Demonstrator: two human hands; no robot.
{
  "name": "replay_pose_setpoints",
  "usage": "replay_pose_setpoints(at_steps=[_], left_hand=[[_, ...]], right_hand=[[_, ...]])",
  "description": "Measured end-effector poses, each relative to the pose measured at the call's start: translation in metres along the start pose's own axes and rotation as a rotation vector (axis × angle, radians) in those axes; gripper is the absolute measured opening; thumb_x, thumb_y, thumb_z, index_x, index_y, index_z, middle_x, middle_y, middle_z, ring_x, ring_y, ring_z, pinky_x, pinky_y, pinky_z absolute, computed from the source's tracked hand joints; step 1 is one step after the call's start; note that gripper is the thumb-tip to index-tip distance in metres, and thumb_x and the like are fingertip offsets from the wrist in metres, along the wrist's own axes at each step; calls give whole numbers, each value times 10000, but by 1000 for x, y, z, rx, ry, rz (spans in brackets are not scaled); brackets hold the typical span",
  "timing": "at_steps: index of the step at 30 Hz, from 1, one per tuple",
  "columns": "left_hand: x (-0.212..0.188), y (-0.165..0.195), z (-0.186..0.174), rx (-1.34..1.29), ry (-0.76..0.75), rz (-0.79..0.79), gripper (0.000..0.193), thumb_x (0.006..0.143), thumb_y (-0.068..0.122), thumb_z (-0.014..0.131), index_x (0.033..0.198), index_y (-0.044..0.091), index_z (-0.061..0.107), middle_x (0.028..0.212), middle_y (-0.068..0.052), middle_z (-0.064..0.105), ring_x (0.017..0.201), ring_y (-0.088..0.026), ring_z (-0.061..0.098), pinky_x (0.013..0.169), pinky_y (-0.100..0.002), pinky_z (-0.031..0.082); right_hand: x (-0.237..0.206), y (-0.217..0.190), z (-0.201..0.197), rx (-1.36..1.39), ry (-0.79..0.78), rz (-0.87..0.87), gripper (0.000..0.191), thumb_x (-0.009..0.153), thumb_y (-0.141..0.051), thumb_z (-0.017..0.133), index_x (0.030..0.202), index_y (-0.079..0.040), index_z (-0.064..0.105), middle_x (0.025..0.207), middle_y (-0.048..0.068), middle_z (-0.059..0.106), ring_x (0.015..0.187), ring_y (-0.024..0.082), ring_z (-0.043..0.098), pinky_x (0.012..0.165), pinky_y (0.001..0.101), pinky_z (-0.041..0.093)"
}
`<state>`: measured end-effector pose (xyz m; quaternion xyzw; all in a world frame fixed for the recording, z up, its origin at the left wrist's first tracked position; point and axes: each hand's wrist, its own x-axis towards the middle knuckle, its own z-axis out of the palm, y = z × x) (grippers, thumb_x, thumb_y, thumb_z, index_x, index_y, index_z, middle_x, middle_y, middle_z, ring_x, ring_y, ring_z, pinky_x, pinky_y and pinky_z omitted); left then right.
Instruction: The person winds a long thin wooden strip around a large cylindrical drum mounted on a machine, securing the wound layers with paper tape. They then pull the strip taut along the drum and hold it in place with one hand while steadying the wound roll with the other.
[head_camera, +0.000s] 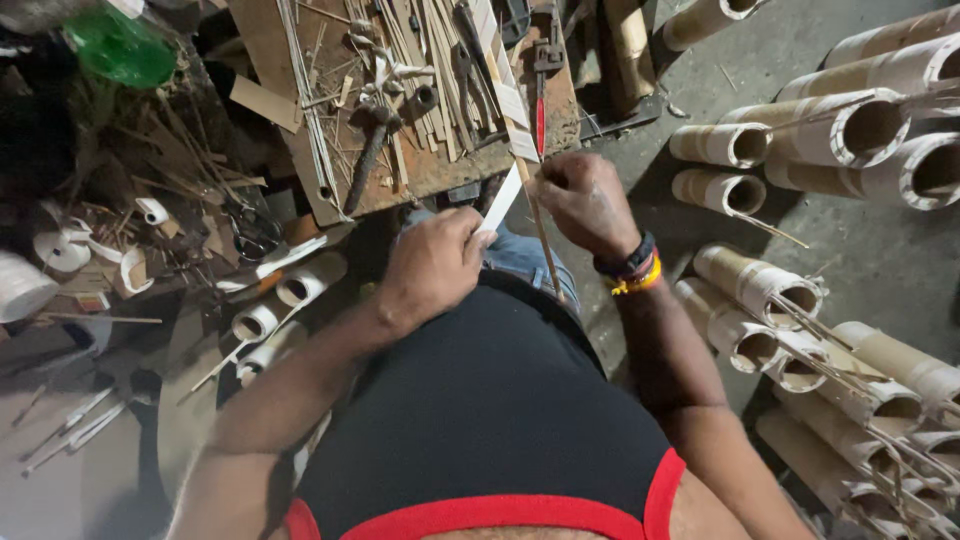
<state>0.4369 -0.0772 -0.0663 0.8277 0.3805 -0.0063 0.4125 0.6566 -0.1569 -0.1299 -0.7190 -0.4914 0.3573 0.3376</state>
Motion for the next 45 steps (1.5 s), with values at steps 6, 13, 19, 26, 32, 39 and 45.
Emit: replay_pose_setpoints(at_steps=[6, 13, 19, 26, 32, 39, 45], left_hand=[[-4, 1, -4, -18, 51, 64, 201, 992, 227, 629, 937, 38, 589, 836, -203, 675, 824, -449, 666, 680, -562, 505], [6, 31, 18, -137, 6, 48, 225, 986, 230, 623, 992, 6, 600, 756, -263, 683, 725, -469, 694, 625, -563, 536], [43, 80, 61, 129, -92, 188, 429, 971, 158, 568, 1260, -151, 497, 805, -316, 665, 658, -409, 714, 510, -444, 591], [60, 10, 41, -87, 176, 89, 345, 1012, 371, 666, 994, 29, 625, 810, -147, 704, 646, -214, 677, 563, -362, 560], [101, -47, 73, -1031, 34, 21, 152, 1061, 127, 628, 1126, 9, 697, 1012, -49, 721, 881, -94, 659, 794, -265, 573], [78, -61, 58, -1019, -465, -333, 162, 952, 119, 638, 1105, 67, 654, 796, -60, 730, 543, -204, 664, 498, -387, 594], [55, -39, 44, -361, -62, 165, 170, 989, 205, 695, 1010, 48, 757, 802, -74, 767, 653, -128, 709, 593, -305, 548]], right_hand=[[-13, 6, 15, 359, 27, 244, 218, 943, -139, 775, 860, 45, 693, 710, 74, 623, 665, 132, 543, 592, 329, 452], [-38, 22, 56, 789, 256, 86, 290, 997, -50, 716, 1270, 47, 703, 1149, 65, 710, 1019, 119, 646, 904, 281, 540], [-30, 36, 55, 388, 328, -133, 204, 1033, -129, 692, 1169, 23, 683, 1089, 64, 667, 979, 116, 631, 849, 283, 520], [-19, 47, 44, 687, 184, -27, 290, 1085, -264, 640, 934, -19, 674, 849, 25, 641, 759, 107, 601, 665, 264, 482], [-14, 52, 82, 1708, -69, 501, 321, 976, -365, 653, 961, -46, 685, 803, 45, 639, 698, 148, 597, 647, 287, 484], [-34, 62, 138, 1868, -758, 190, 174, 1022, -243, 644, 979, -74, 650, 875, 58, 640, 787, 158, 601, 664, 260, 476], [-30, 65, 88, 1071, -179, 538, 138, 1037, -129, 617, 1081, -57, 725, 925, 65, 708, 811, 155, 662, 723, 284, 540]])
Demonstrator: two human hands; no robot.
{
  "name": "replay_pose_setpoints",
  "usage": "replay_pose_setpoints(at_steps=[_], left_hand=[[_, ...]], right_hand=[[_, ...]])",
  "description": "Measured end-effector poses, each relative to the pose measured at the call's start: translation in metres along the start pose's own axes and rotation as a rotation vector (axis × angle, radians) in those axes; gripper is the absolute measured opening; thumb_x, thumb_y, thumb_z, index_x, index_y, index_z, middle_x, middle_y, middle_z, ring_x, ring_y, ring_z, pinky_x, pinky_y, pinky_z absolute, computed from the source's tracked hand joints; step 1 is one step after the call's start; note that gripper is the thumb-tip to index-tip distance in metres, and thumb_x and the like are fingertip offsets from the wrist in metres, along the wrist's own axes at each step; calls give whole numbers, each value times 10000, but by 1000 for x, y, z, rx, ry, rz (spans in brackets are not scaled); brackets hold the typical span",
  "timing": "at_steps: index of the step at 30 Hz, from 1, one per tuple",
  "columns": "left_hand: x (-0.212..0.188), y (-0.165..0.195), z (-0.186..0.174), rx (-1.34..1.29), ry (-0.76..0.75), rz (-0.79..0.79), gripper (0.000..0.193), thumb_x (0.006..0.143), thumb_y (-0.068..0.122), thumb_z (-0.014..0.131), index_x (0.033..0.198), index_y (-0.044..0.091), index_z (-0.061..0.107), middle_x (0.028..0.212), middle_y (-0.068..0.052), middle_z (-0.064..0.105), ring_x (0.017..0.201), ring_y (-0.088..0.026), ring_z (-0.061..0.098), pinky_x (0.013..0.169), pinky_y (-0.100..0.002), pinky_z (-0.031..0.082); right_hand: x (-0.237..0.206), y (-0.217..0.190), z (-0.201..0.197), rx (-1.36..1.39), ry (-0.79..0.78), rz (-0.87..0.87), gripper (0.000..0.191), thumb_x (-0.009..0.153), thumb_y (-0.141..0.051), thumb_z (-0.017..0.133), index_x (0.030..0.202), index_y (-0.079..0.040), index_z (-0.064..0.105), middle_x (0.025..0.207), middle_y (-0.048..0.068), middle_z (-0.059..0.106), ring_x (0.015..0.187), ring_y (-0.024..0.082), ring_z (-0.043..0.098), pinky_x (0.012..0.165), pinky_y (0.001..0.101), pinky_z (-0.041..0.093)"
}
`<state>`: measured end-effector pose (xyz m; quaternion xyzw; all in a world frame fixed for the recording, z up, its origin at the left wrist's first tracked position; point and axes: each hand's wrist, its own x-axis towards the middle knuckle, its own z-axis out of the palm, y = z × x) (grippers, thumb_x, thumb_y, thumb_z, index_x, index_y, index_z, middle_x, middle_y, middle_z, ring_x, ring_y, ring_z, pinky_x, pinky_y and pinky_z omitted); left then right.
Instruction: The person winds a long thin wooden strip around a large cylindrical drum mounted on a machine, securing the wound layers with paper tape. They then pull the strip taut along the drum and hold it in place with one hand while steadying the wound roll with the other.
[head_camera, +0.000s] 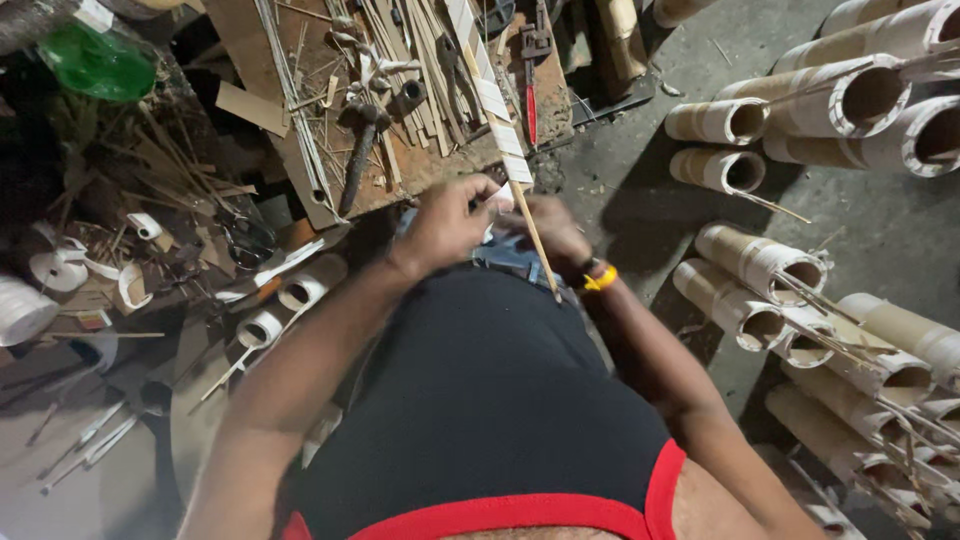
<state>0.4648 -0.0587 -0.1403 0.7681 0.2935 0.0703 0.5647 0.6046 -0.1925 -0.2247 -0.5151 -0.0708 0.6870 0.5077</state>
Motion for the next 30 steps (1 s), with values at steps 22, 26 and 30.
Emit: replay_pose_setpoints(at_steps=[22, 26, 30], left_hand=[[36, -14, 24, -457, 109, -189, 179, 1045, 185, 672, 1069, 15, 723, 864, -33, 724, 711, -98, 632, 632, -279, 533], [39, -33, 34, -634, 64, -213, 182, 1054, 167, 635, 1033, 2, 709, 849, -38, 722, 687, -90, 652, 621, -262, 550], [31, -30, 24, -696, -2, -281, 181, 1074, 165, 663, 1076, -2, 731, 861, -35, 694, 712, -72, 614, 634, -254, 545]], right_hand=[[-7, -44, -21, -74, 10, -303, 298, 1023, -272, 721, 907, 0, 754, 829, 72, 707, 741, 166, 650, 673, 304, 517], [9, -12, -4, 597, -155, 45, 196, 960, -255, 648, 971, -69, 710, 867, 55, 670, 768, 161, 627, 664, 315, 511], [14, 25, 25, 850, -798, -20, 180, 987, -254, 668, 960, -76, 657, 819, 29, 575, 766, 141, 566, 682, 287, 454]])
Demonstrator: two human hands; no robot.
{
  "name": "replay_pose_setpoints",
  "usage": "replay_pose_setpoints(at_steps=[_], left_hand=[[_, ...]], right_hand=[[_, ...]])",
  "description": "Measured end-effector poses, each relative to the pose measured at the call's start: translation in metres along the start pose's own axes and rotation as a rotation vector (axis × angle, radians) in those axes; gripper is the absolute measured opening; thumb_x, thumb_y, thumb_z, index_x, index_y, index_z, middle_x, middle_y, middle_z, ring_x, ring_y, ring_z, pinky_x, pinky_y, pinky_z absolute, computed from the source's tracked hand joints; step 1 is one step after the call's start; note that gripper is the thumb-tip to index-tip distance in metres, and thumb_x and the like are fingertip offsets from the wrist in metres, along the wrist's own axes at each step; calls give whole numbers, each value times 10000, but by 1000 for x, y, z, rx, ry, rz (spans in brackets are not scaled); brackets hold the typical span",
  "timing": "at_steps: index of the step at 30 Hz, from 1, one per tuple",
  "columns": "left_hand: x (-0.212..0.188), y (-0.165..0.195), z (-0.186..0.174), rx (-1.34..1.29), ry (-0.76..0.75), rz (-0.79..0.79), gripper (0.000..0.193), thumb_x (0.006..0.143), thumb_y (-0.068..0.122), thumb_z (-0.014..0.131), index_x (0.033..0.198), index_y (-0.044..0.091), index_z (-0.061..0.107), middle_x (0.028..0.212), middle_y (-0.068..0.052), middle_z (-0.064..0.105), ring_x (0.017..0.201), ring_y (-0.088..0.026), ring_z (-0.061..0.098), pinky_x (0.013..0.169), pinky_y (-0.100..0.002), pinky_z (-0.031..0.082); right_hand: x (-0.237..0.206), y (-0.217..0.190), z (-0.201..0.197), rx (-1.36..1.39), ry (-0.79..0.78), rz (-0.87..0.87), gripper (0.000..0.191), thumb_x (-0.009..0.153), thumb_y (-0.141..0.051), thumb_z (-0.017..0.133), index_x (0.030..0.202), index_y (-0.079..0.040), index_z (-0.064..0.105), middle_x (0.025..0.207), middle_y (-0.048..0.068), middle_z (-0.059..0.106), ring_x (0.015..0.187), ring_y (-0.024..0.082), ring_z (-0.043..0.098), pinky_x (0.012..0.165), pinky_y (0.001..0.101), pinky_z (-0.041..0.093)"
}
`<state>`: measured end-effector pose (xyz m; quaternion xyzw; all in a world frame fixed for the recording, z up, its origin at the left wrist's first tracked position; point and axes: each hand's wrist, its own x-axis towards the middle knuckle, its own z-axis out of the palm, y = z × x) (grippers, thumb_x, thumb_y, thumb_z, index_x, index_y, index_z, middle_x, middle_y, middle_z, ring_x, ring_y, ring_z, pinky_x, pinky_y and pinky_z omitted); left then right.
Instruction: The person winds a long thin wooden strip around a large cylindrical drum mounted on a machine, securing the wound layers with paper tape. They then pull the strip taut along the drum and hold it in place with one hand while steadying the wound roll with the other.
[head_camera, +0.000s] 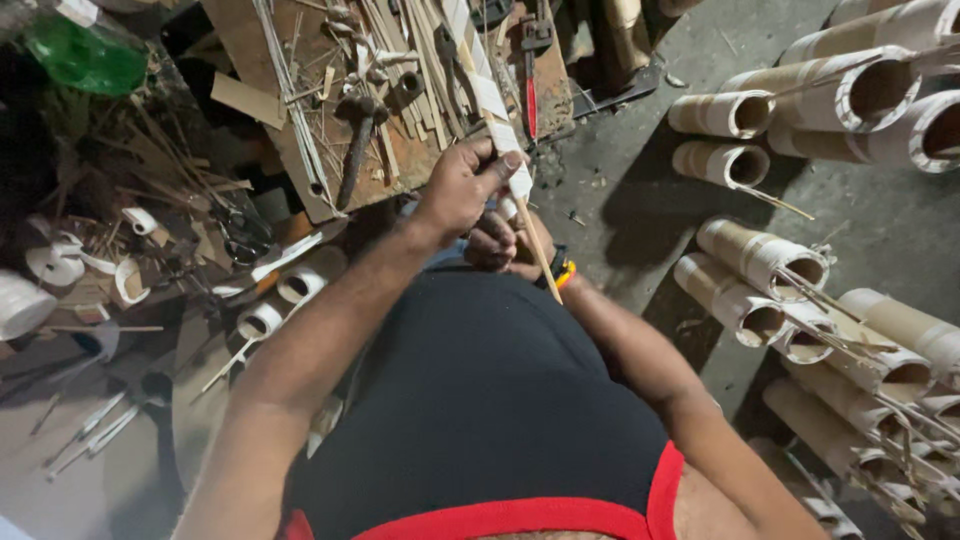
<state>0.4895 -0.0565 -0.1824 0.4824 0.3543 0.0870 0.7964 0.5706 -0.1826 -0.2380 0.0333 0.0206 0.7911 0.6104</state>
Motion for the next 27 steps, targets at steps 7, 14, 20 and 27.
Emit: replay_pose_setpoints(at_steps=[7, 14, 20, 27], left_hand=[[-18, 8, 0, 340, -121, 14, 148, 989, 142, 735, 1026, -1, 744, 852, -63, 760, 718, -106, 683, 624, -287, 560], [-64, 45, 15, 751, 120, 48, 161, 914, 215, 752, 894, 55, 751, 773, -121, 745, 634, -198, 711, 581, -385, 537], [-77, 59, 52, 1020, 110, 523, 192, 945, 208, 694, 881, 28, 698, 853, -165, 702, 785, -365, 687, 700, -498, 526], [-87, 53, 29, 789, 53, -109, 347, 890, 391, 754, 831, 49, 752, 809, -118, 749, 740, -180, 739, 714, -305, 557]], right_hand=[[-18, -22, 10, -506, 410, 275, 276, 967, -316, 671, 858, -64, 642, 677, 92, 610, 604, 180, 569, 527, 292, 437], [-34, -13, 82, -1584, 892, -521, 296, 896, -114, 644, 1161, 16, 675, 1005, 97, 696, 847, 183, 665, 698, 288, 554], [-28, -4, 102, -2402, 793, -768, 299, 841, -143, 725, 1118, -35, 690, 1009, 145, 680, 942, 308, 655, 832, 385, 549], [-40, -6, 55, -1250, 913, -589, 198, 995, -196, 699, 938, -6, 701, 790, 74, 607, 676, 205, 524, 614, 336, 399]])
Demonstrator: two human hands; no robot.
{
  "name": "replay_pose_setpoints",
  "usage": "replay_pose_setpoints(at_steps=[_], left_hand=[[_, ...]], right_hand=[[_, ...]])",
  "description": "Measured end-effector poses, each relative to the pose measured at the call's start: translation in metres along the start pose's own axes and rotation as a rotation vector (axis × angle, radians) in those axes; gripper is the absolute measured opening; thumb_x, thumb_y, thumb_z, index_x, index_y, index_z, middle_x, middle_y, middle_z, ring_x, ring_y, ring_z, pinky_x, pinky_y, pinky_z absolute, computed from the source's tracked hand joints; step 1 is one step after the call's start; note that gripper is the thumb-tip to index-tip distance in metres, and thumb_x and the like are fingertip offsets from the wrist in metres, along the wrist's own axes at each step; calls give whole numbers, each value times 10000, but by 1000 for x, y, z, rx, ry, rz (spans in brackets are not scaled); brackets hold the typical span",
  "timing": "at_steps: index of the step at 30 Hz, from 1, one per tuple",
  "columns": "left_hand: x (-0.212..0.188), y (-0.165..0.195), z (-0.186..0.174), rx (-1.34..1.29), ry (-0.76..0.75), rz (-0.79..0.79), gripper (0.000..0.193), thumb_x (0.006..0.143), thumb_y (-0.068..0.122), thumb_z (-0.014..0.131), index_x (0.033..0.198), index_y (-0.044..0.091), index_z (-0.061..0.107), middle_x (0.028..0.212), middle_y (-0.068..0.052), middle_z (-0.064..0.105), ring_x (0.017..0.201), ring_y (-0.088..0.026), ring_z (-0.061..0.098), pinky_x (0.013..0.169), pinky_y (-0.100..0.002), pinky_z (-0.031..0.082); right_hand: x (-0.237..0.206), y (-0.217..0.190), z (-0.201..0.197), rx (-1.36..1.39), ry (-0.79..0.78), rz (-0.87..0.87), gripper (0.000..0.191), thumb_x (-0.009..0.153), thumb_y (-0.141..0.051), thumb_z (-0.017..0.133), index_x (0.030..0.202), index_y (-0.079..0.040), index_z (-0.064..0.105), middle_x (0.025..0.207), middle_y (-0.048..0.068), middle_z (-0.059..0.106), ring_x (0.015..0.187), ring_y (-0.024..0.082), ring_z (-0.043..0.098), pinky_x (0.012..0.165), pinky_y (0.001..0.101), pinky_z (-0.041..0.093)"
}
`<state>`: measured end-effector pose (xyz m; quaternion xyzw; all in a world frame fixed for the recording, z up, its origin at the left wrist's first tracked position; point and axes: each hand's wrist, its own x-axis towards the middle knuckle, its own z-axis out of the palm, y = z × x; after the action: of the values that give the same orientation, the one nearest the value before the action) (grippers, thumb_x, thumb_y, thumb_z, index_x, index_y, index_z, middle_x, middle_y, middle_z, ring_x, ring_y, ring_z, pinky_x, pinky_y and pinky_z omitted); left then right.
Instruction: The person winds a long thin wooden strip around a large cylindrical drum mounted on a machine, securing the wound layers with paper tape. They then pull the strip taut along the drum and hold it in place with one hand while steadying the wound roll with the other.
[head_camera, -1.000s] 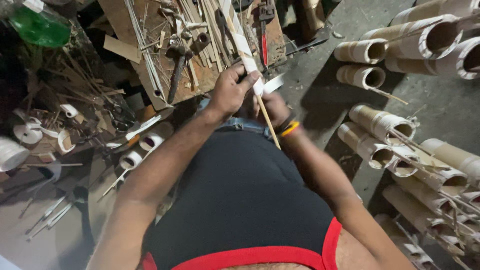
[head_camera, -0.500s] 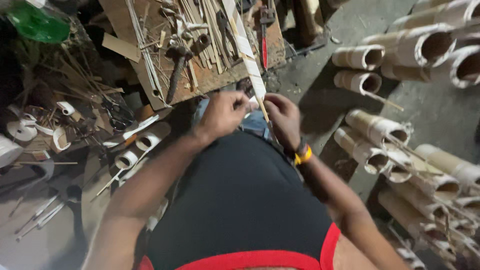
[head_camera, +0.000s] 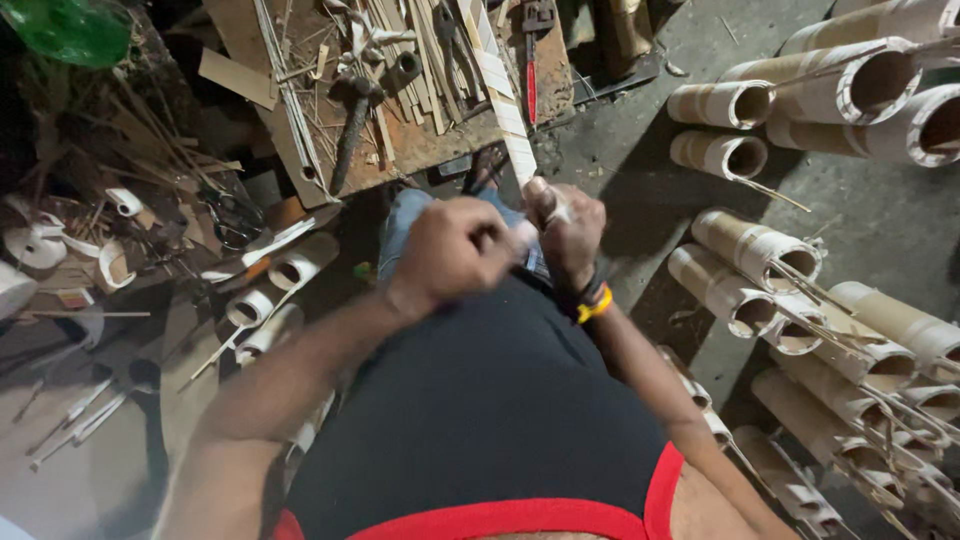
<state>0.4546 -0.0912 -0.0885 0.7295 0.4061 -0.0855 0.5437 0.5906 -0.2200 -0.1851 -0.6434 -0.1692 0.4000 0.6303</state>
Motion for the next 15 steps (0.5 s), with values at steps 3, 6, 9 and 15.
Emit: replay_pose_setpoints(at_steps=[3, 6, 9, 15], left_hand=[[34, -34, 6, -427, -10, 146, 242, 969, 258, 717, 1071, 40, 699, 971, -67, 728, 877, -106, 672, 817, -252, 542], [68, -72, 29, -893, -258, 225, 242, 965, 169, 679, 1197, 104, 667, 1089, 24, 726, 1002, -53, 667, 912, -232, 544], [87, -92, 46, -766, -260, 317, 168, 990, 103, 708, 1137, 23, 731, 1010, -13, 743, 928, -80, 670, 854, -270, 566], [56, -75, 36, -309, -58, 40, 176, 943, 197, 766, 926, 22, 753, 767, -24, 731, 617, -93, 602, 560, -318, 507]], right_hand=[[9, 27, -4, 656, -226, 535, 222, 1021, -185, 640, 877, -22, 685, 718, 38, 569, 596, 156, 474, 550, 300, 371], [15, 48, -7, 1057, -598, 726, 215, 1016, -198, 629, 898, -28, 687, 719, 31, 576, 591, 147, 490, 532, 298, 394], [19, 50, -7, 1163, -786, 803, 212, 1010, -211, 618, 919, -34, 690, 720, 23, 584, 586, 139, 507, 514, 296, 418], [2, -1, 3, 98, -205, 617, 220, 999, -238, 597, 962, -45, 695, 723, 8, 599, 575, 122, 540, 477, 291, 464]])
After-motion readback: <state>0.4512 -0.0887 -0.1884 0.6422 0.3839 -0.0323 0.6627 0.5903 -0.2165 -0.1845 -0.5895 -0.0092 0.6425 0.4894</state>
